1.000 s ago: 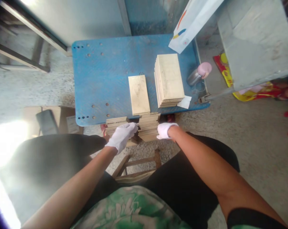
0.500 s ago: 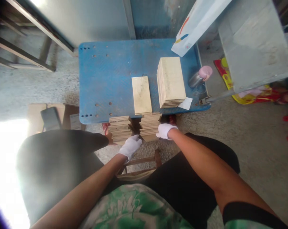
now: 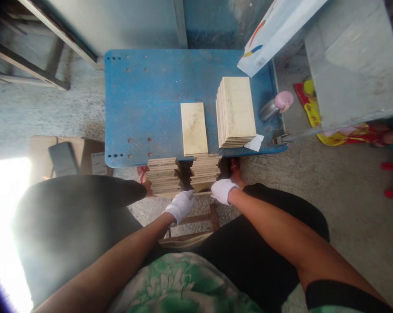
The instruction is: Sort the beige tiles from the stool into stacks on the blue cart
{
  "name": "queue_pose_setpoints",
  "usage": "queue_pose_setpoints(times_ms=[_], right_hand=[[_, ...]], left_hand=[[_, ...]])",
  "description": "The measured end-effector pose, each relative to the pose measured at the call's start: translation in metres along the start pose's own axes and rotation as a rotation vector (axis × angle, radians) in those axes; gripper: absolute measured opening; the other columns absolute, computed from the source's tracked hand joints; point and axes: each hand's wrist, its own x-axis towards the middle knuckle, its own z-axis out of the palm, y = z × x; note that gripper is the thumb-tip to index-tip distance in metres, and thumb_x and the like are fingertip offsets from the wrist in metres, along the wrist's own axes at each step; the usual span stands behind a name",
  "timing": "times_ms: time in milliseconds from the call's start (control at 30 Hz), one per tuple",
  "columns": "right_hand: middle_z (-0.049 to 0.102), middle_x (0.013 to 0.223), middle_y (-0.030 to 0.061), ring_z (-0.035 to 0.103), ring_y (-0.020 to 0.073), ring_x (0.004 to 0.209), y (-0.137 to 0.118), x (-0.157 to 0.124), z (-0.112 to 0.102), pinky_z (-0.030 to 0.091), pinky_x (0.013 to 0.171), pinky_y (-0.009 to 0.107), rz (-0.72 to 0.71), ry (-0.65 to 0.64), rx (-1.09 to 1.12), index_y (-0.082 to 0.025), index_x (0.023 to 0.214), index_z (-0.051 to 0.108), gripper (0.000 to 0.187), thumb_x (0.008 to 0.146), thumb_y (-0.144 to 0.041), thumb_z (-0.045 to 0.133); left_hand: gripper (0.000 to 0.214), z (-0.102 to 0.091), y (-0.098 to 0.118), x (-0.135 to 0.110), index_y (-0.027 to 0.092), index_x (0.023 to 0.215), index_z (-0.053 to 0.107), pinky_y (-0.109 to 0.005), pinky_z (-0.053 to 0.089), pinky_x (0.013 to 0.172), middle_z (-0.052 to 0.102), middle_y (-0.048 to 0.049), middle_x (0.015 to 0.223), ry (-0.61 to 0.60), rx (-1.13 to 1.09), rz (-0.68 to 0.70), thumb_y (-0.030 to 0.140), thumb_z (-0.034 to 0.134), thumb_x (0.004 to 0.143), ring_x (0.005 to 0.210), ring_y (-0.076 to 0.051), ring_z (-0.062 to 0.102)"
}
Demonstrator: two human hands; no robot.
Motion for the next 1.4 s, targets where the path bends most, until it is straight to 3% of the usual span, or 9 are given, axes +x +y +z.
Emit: queue_pose_setpoints(times_ms=[333, 467, 600, 700, 800, 933, 1033, 1200, 1400], right_hand=[[0.069, 0.103, 0.0199, 0.066, 0.0331, 0.095, -0.001, -0.012, -0.036, 0.049, 0.073, 0.036, -0.073, 0.028, -0.098, -0.01, 0.104, 0.07, 0.037, 0.09, -0.039, 0.05], [0.071, 0.098, 0.0172, 0.067, 0.0317, 0.091, 0.004, -0.031, -0.062, 0.046, 0.068, 0.033, -0.116, 0.035, -0.114, -0.013, 0.098, 0.072, 0.041, 0.089, -0.047, 0.05], [0.07, 0.101, 0.0135, 0.065, 0.028, 0.095, 0.014, -0.051, -0.082, 0.042, 0.069, 0.029, -0.181, 0.157, -0.14, -0.016, 0.099, 0.071, 0.037, 0.09, -0.046, 0.051], [0.07, 0.096, 0.0075, 0.064, 0.0226, 0.089, 0.023, -0.058, -0.093, 0.039, 0.065, 0.026, -0.149, 0.288, 0.026, -0.02, 0.09, 0.071, 0.035, 0.086, -0.05, 0.056], [0.068, 0.077, 0.0028, 0.06, 0.0157, 0.069, 0.027, -0.054, -0.098, 0.038, 0.059, 0.024, -0.085, 0.475, 0.402, -0.018, 0.078, 0.067, 0.042, 0.081, -0.059, 0.058], [0.067, 0.072, 0.0023, 0.058, 0.0131, 0.064, 0.024, -0.034, -0.1, 0.042, 0.061, 0.023, -0.094, 0.749, 0.991, -0.016, 0.086, 0.065, 0.055, 0.08, -0.07, 0.052], [0.07, 0.083, 0.0071, 0.063, 0.0145, 0.072, 0.025, -0.018, -0.102, 0.046, 0.066, 0.024, -0.055, 0.789, 1.198, -0.015, 0.091, 0.063, 0.061, 0.083, -0.072, 0.044], [0.07, 0.081, 0.0045, 0.063, 0.0163, 0.076, 0.03, -0.02, -0.115, 0.044, 0.069, 0.026, 0.045, 0.834, 1.037, -0.018, 0.082, 0.065, 0.049, 0.086, -0.064, 0.046], [0.068, 0.076, 0.0009, 0.06, 0.0156, 0.073, 0.024, -0.03, -0.127, 0.037, 0.064, 0.026, 0.1, 0.803, 0.835, -0.021, 0.076, 0.066, 0.04, 0.086, -0.056, 0.05]], left_hand=[[0.039, -0.008, -0.006, -0.002, 0.022, 0.113, 0.068, -0.031, 0.044, 0.094, 0.071, -0.0101, 0.106, 0.0, -0.065, 0.121, 0.02, 0.064, 0.075, 0.102, -0.024, 0.064], [0.027, -0.015, 0.003, -0.008, 0.021, 0.102, 0.071, -0.03, 0.048, 0.091, 0.073, -0.0055, 0.098, -0.072, -0.427, 0.123, 0.024, 0.066, 0.075, 0.099, -0.021, 0.065], [0.041, -0.028, 0.018, -0.012, 0.014, 0.096, 0.071, -0.034, 0.047, 0.094, 0.073, -0.0087, 0.099, -0.046, -0.748, 0.178, 0.044, 0.072, 0.068, 0.1, -0.023, 0.064], [0.048, -0.041, 0.031, -0.017, 0.013, 0.094, 0.069, -0.033, 0.048, 0.092, 0.072, -0.0096, 0.098, -0.008, -0.888, 0.241, 0.05, 0.073, 0.064, 0.096, -0.023, 0.064], [0.044, -0.056, 0.044, -0.022, 0.012, 0.093, 0.067, -0.028, 0.051, 0.076, 0.072, -0.0074, 0.091, 0.115, -0.985, 0.197, 0.048, 0.072, 0.068, 0.081, -0.018, 0.064], [0.034, -0.08, 0.055, -0.018, 0.014, 0.085, 0.064, -0.023, 0.049, 0.065, 0.07, -0.0035, 0.084, 0.289, -1.167, 0.18, 0.042, 0.074, 0.067, 0.07, -0.013, 0.061], [0.033, -0.105, 0.063, -0.006, 0.016, 0.086, 0.062, -0.026, 0.052, 0.077, 0.07, -0.0039, 0.091, 0.339, -1.293, 0.22, 0.039, 0.075, 0.067, 0.085, -0.015, 0.064], [0.022, -0.158, 0.078, 0.028, 0.017, 0.086, 0.061, -0.027, 0.052, 0.085, 0.069, -0.0051, 0.094, 0.462, -1.34, 0.312, 0.033, 0.07, 0.074, 0.099, -0.018, 0.063], [0.023, -0.216, 0.104, 0.077, 0.016, 0.089, 0.059, -0.027, 0.054, 0.074, 0.066, -0.0034, 0.083, 0.491, -1.16, 0.286, 0.036, 0.065, 0.079, 0.078, -0.015, 0.063]])
